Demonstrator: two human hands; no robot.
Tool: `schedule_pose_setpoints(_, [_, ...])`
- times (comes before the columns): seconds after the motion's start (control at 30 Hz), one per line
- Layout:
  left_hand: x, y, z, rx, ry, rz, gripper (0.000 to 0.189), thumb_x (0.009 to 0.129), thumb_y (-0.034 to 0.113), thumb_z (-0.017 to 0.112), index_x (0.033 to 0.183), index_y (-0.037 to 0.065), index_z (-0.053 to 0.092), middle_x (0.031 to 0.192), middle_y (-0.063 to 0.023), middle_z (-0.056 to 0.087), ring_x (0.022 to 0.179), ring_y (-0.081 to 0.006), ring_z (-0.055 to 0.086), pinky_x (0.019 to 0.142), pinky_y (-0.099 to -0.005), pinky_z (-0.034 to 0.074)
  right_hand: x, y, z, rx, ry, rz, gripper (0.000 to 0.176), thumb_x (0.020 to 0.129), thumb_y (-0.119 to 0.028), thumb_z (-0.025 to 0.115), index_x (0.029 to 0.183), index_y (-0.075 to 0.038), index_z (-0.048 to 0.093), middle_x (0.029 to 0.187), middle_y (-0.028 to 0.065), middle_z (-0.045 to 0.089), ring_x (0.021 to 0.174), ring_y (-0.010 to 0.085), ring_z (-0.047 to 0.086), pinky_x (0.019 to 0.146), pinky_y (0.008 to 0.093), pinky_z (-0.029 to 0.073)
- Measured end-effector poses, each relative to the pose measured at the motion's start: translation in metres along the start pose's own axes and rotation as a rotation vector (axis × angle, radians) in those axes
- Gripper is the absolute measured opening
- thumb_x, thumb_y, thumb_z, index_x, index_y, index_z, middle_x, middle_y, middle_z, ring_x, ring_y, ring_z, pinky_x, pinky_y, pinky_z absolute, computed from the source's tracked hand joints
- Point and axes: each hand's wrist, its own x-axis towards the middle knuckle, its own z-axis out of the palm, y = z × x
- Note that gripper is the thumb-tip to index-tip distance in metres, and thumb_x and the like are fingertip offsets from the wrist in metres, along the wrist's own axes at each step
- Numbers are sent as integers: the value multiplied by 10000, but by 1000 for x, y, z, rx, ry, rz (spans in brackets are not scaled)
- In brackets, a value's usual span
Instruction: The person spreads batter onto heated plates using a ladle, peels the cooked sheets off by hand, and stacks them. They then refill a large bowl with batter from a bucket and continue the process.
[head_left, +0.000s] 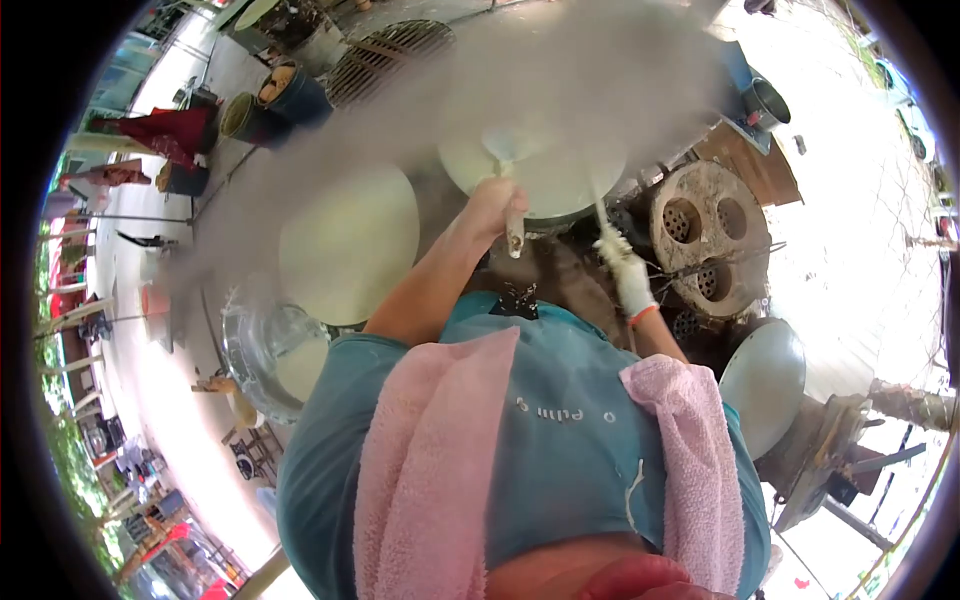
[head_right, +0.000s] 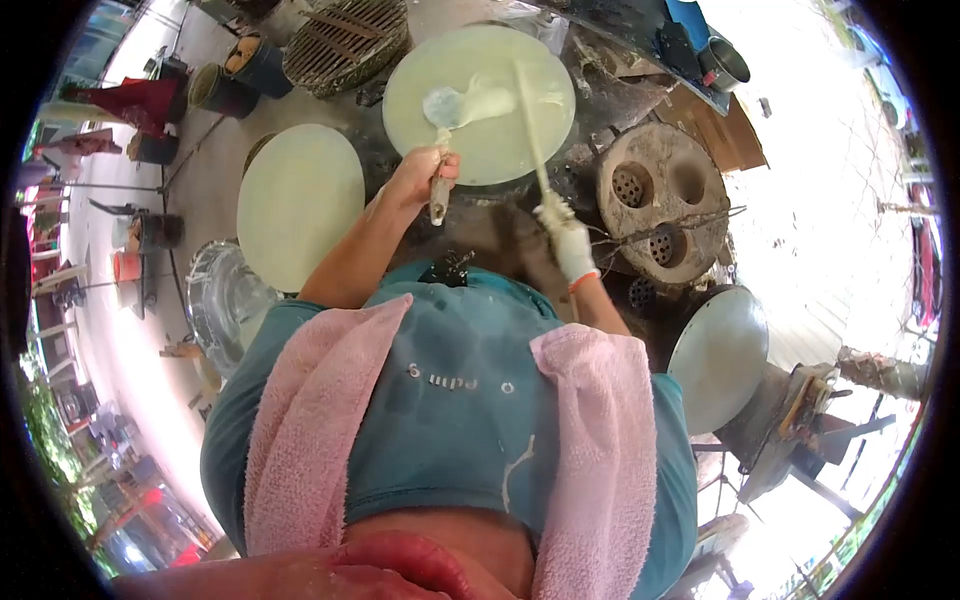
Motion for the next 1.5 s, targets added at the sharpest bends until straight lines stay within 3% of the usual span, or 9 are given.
schedule_pose_setpoints(0.2, [-32, 2, 35, -268, -11, 132, 136, 943, 62, 337, 848, 47, 434, 721, -14, 460, 570, -93, 422, 510, -237, 365, -22, -61, 39, 228, -231, 744, 249, 874, -290, 641, 1051, -115, 648, 690, -62, 564, 477, 60, 461, 411, 211, 334])
schedule_pose_setpoints(0.3, [-46, -13, -36, -327, 85, 421, 176, 964, 74, 367, 1061, -32, 469, 709, -14, 434, 624, -77, 494, 524, -194, 413, 25, -31, 0, 62, -9, 440, 180, 879, -271, 634, 1010, -151, 665, 660, -72, 531, 472, 59, 419, 417, 220, 328])
schedule_pose_setpoints(0.37, [-107, -8, -19, -943, -641, 180, 354, 1008, 187, 345, 1150, -131, 409, 707, -44, 426, 444, -96, 485, 348, -197, 379, 28, -61, -7, -13, 102, 341, 284, 892, -189, 617, 1157, -87, 639, 849, -77, 617, 595, 31, 473, 509, 190, 370])
schedule_pose_setpoints(0.6, [-184, 20, -48, -1159, -537, 127, 282, 1000, 104, 284, 1133, -136, 347, 720, -32, 379, 333, -86, 395, 334, -193, 339, 0, -36, -9, -225, -265, -124, 309, 852, -119, 657, 1144, -25, 624, 989, -59, 587, 825, 31, 506, 694, 172, 390])
schedule_pose_setpoints(0.8, [-344, -18, -174, -1133, -253, 328, 300, 980, 148, 392, 1150, -98, 358, 711, -15, 393, 333, -72, 385, 377, -185, 273, -74, -6, 53, -6, -324, 95, 362, 868, 16, 589, 1228, 23, 547, 1173, 15, 579, 982, 104, 557, 782, 188, 448])
schedule_pose_setpoints(0.93, [-434, -27, -303, -432, 614, 329, 243, 977, 204, 433, 1038, -26, 486, 625, 5, 384, 336, -71, 343, 345, -213, 252, -149, 22, 154, -55, -201, 59, 343, 836, 83, 578, 1177, 57, 551, 1085, 35, 561, 959, 96, 544, 802, 199, 459])
schedule_pose_setpoints(1.13, [-464, -143, -606, 719, 437, 275, 216, 950, 218, 497, 944, 9, 547, 646, -18, 482, 428, -97, 411, 379, -230, 305, -286, 13, 361, -73, -508, 415, 281, 890, -22, 583, 1170, -1, 580, 979, -40, 554, 799, 33, 502, 687, 152, 409])
schedule_pose_setpoints(1.27, [-453, -201, -700, 951, 286, 650, 180, 915, 168, 545, 1013, 30, 604, 937, -47, 609, 839, -172, 566, 699, -315, 455, -312, 3, 460, -289, -609, 914, 249, 909, -204, 588, 1131, -92, 608, 732, -14, 541, 523, 56, 468, 442, 188, 341])
schedule_pose_setpoints(1.5, [-354, -283, -769, 486, 473, 296, 167, 889, 129, 554, 1019, 47, 620, 981, -51, 598, 907, -185, 566, 767, -336, 455, -320, 39, 559, -212, -475, 1178, 141, 874, -246, 631, 963, -152, 575, 649, 6, 487, 431, 80, 394, 363, 216, 271])
